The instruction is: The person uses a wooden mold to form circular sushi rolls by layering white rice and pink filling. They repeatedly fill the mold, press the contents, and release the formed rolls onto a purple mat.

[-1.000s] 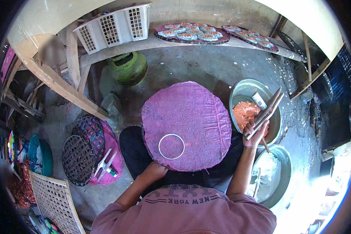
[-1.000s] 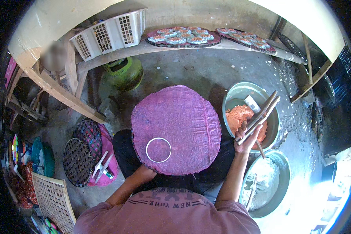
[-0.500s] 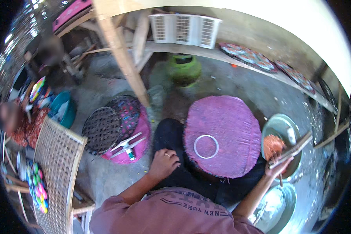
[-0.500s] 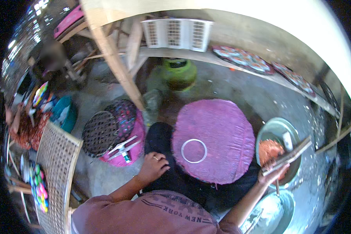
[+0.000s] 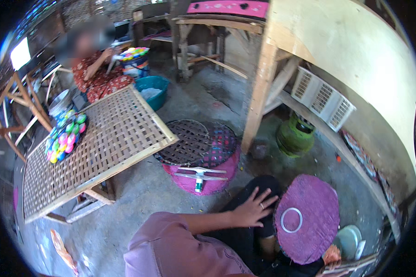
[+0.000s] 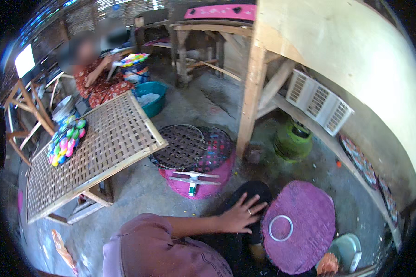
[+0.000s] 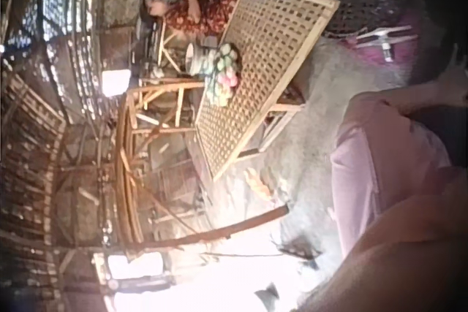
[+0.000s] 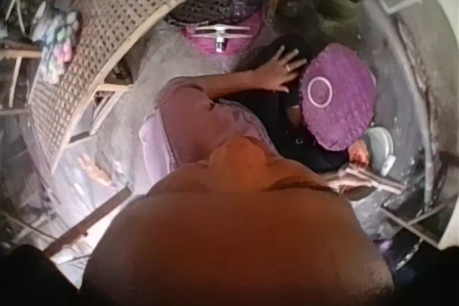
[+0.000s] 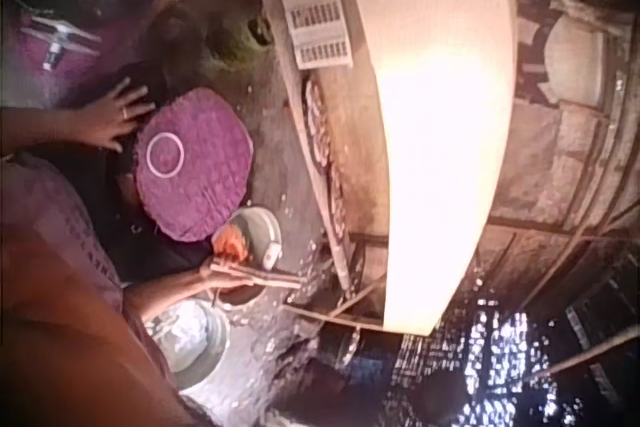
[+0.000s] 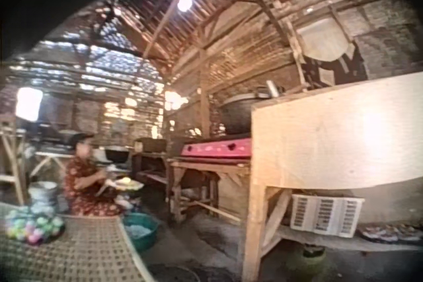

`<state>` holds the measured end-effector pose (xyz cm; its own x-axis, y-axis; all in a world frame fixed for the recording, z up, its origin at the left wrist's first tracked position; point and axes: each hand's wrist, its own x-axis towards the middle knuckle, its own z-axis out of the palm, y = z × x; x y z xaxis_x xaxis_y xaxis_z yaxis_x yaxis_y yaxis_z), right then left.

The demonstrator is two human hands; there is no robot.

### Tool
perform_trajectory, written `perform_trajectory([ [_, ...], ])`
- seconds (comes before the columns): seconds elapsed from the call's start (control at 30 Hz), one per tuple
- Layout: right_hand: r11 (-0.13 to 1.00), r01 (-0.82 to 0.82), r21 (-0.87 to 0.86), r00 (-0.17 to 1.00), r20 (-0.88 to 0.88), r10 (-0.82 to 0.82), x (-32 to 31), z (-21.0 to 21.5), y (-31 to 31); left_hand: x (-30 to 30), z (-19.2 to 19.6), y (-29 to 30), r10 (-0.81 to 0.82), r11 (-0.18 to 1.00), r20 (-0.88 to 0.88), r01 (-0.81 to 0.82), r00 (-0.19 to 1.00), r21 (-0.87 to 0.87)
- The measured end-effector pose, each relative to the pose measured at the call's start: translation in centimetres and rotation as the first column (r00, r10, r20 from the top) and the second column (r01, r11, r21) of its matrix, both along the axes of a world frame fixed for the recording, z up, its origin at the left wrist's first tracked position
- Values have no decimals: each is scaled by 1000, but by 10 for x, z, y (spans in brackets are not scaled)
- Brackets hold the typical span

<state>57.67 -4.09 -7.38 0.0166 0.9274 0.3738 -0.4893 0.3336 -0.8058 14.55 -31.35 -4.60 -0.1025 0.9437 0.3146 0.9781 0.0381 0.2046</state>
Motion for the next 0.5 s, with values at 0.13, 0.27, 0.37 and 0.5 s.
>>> perform_trajectory([
  [0.13, 763, 101, 638, 810, 393, -436, 8, -7, -3, 8, -10, -12, -50, 995, 33, 46, 998, 88],
  [0.27, 807, -45, 588, 951, 272, -145, -13, -4, 2, -8, -18, -31, 208, 975, 183, -219, 961, 42],
  [0.37, 915, -82, 395, 935, 348, -67, -62, 6, 4, -16, -25, -33, 272, 944, 439, -325, 857, 49],
  [0.5, 943, -211, 256, 910, 403, 95, -150, 29, -10, -14, -36, -26, 244, 914, 427, -354, 871, 199],
])
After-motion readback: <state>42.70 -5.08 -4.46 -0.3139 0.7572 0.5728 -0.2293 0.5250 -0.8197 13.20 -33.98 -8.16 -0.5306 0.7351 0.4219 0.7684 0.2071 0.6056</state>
